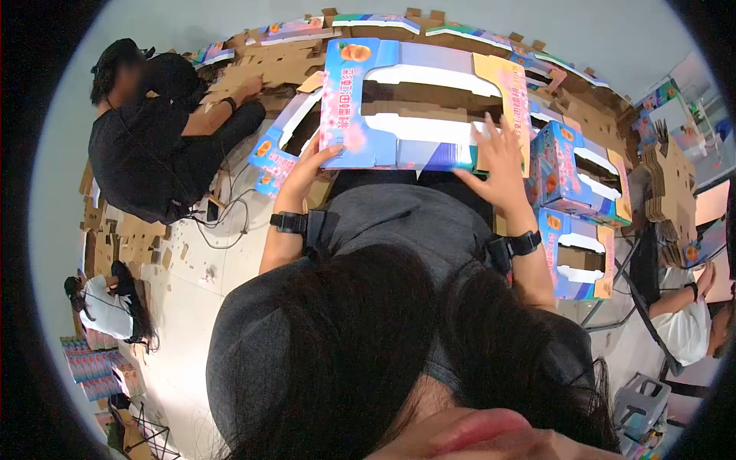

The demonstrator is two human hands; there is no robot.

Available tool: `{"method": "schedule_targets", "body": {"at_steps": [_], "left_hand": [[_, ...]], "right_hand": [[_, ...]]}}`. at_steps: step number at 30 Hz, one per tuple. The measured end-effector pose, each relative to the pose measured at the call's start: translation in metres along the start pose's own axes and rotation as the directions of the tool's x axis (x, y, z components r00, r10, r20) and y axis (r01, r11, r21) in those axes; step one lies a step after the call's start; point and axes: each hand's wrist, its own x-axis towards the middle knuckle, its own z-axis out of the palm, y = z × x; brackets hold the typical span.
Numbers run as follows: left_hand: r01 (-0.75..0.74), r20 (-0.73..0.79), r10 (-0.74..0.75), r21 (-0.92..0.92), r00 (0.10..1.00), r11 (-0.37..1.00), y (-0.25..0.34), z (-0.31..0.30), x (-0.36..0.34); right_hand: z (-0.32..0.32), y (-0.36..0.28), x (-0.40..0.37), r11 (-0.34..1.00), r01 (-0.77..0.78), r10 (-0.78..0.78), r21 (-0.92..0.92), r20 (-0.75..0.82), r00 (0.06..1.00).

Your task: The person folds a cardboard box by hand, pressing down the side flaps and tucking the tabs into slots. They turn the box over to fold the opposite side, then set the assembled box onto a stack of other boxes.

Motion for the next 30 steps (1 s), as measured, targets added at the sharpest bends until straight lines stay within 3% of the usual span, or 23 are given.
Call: {"method": "schedule_targets", "body": {"at_steps": [5,8,9,12,17,20,22,25,30], "left_hand": [[-0.126,0.045,0.125,0.023,0.991,0.992,0.003,0.001,-0.006],[-0.162,0.094,0.161,0.002,0.982,0.987,0.010,0.002,-0.009],[-0.184,0.121,0.181,0.021,0.976,0.983,0.013,0.003,-0.010],[-0.242,0.225,0.216,0.094,0.950,0.966,0.023,0.002,-0.013],[-0.187,0.416,0.094,0.187,0.905,0.964,0.033,-0.009,-0.016],[-0.120,0.238,0.094,0.099,0.967,0.988,0.034,-0.010,-0.008],[-0.267,0.132,0.256,0.076,0.958,0.961,0.043,-0.001,-0.008],[-0.316,-0.048,0.316,0.003,0.948,0.949,0.041,-0.001,0.012],[-0.346,-0.022,0.346,-0.029,0.938,0.938,0.061,0.019,0.006]], "right_hand": [[0.005,-0.030,0.025,0.960,0.195,-0.207,0.201,0.042,0.977],[0.014,-0.042,0.027,0.984,0.174,-0.178,0.040,0.195,0.965],[0.020,-0.041,0.026,0.981,0.187,-0.178,-0.049,0.146,0.973],[0.021,-0.038,0.025,0.988,0.118,-0.129,0.102,0.109,0.986],[0.016,-0.022,0.017,0.968,0.196,-0.207,0.159,0.050,0.977],[0.019,-0.022,0.013,0.966,0.215,-0.222,0.145,0.036,0.974],[0.019,-0.024,0.010,0.966,0.219,-0.226,0.139,0.036,0.974],[0.018,-0.025,0.007,0.964,0.227,-0.234,0.140,0.037,0.971],[0.011,-0.026,0.006,0.970,0.229,-0.235,0.082,0.065,0.970]]}}
